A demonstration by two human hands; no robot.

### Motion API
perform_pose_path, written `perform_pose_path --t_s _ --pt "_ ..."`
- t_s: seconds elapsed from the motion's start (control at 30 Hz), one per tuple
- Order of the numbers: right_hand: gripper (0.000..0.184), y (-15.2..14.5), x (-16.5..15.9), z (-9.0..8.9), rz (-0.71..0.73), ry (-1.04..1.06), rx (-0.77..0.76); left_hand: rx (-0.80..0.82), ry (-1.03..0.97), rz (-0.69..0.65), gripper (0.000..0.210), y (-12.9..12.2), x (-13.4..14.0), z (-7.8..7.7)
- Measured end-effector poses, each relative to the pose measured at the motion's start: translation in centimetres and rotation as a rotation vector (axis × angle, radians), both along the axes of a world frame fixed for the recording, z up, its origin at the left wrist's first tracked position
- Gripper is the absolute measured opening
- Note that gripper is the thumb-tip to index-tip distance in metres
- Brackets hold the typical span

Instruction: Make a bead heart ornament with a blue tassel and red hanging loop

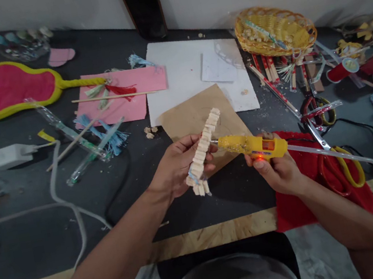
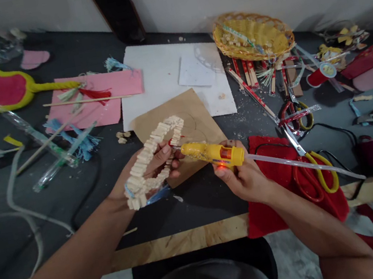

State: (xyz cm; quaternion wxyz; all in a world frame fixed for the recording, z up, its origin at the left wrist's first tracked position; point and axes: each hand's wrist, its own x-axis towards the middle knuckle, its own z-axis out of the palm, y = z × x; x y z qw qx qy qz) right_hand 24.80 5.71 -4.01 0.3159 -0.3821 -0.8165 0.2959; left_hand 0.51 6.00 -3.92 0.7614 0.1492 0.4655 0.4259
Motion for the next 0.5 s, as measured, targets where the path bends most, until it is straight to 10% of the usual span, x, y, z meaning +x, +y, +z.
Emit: perform_pose_path --t_s 0.5 --pt "0.031 0.0 0.0 0.1 -0.029 0.002 -0.009 0.011 0.096 0.011 0.011 0.3 0.5 1.3"
